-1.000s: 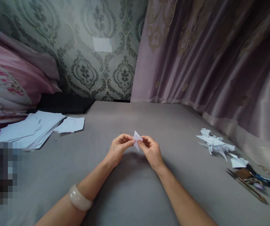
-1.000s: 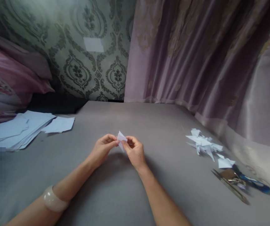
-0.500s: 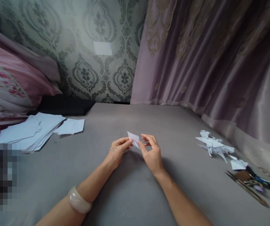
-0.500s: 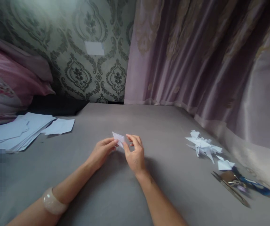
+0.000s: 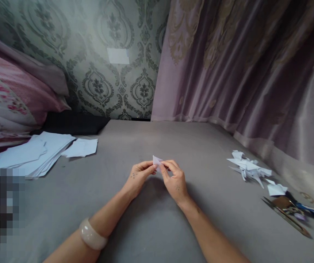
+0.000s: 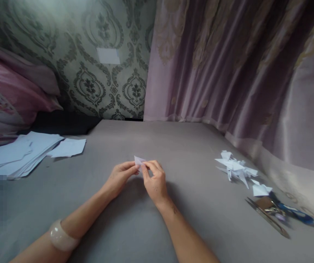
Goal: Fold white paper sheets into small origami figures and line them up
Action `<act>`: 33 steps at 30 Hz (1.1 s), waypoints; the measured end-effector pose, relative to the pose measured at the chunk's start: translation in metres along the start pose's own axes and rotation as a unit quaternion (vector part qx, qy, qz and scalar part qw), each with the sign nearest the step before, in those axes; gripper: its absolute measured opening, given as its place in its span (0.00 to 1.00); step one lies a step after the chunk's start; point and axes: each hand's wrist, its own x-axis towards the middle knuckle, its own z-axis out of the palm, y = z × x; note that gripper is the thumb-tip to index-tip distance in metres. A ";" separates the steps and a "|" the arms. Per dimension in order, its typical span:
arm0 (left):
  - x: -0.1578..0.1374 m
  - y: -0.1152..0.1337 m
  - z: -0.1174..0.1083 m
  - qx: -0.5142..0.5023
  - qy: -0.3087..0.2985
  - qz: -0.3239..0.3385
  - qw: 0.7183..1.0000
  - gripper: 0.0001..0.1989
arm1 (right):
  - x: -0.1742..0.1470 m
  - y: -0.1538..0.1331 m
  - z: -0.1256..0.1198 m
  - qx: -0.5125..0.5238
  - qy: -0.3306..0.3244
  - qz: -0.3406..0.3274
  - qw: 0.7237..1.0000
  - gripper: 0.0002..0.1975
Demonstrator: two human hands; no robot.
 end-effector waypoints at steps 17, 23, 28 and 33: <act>-0.001 0.003 -0.001 -0.064 -0.053 -0.026 0.996 0.13 | 0.006 0.005 -0.004 0.352 -0.092 0.290 0.885 0.15; 0.000 0.000 -0.002 -0.061 -0.023 -0.026 0.998 0.13 | 0.007 0.008 -0.004 0.343 -0.091 0.286 0.890 0.15; -0.002 0.006 0.001 -0.022 0.021 -0.014 0.999 0.10 | 0.005 0.005 -0.002 0.272 -0.084 0.249 0.926 0.13; -0.004 0.011 0.003 0.011 0.012 -0.024 1.000 0.10 | 0.002 0.005 -0.003 0.195 -0.091 0.203 0.955 0.11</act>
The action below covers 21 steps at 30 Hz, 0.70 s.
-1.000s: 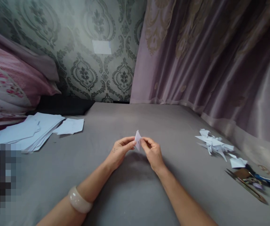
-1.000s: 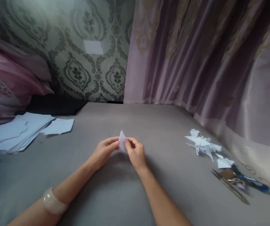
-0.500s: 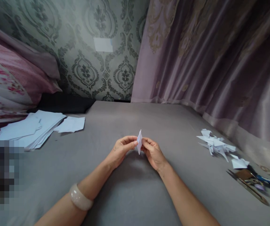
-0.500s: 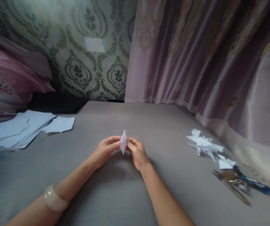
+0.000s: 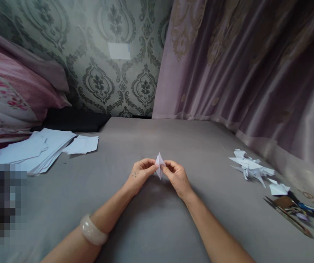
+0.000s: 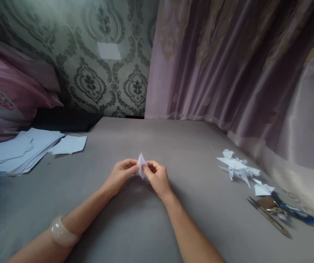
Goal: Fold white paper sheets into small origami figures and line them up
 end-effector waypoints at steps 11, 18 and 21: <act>-0.002 -0.004 0.003 -0.014 -0.013 0.041 0.999 0.11 | -0.004 -0.012 -0.003 -0.056 -0.059 -0.062 0.995 0.12; 0.002 -0.012 0.002 -0.026 0.016 0.066 0.997 0.14 | -0.003 -0.007 -0.001 -0.072 -0.033 -0.040 0.996 0.13; 0.004 -0.014 0.003 -0.045 0.011 0.077 0.996 0.17 | -0.003 -0.006 0.000 -0.060 -0.029 -0.037 0.997 0.12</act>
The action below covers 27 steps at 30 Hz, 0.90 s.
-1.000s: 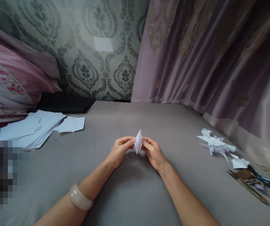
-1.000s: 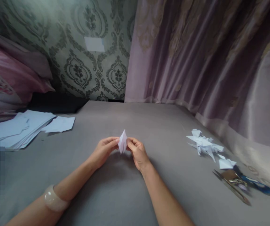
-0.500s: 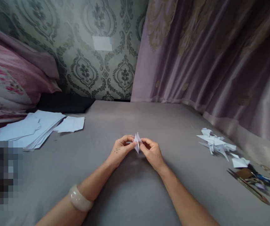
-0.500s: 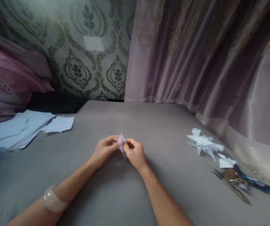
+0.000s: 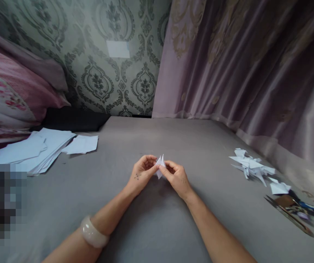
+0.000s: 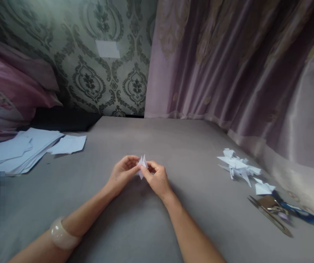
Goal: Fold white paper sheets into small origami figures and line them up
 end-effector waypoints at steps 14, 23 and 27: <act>0.000 0.005 -0.003 -0.054 -0.023 -0.069 0.996 0.10 | 0.004 0.005 0.001 0.099 0.042 0.030 0.994 0.14; 0.000 0.009 -0.002 -0.114 -0.052 -0.076 0.989 0.08 | -0.001 -0.002 0.004 0.032 0.052 0.008 0.998 0.12; -0.002 0.011 -0.001 -0.064 -0.053 -0.097 0.992 0.09 | -0.002 -0.002 0.004 0.000 0.055 -0.004 0.998 0.11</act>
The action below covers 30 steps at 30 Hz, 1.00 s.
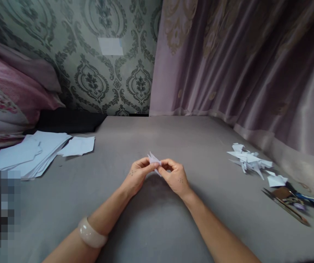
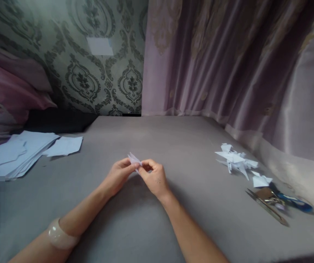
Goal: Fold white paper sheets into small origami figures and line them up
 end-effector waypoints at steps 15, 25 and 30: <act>0.007 -0.002 -0.005 -0.018 0.097 -0.133 0.986 0.09 | -0.002 0.001 -0.002 0.130 -0.183 0.303 0.926 0.18; 0.010 0.001 -0.006 -0.081 0.131 -0.163 0.975 0.06 | -0.002 -0.005 -0.004 0.140 -0.164 0.318 0.923 0.16; 0.017 0.001 -0.009 -0.130 0.186 -0.185 0.956 0.02 | 0.000 -0.004 -0.005 0.030 -0.037 0.184 0.982 0.18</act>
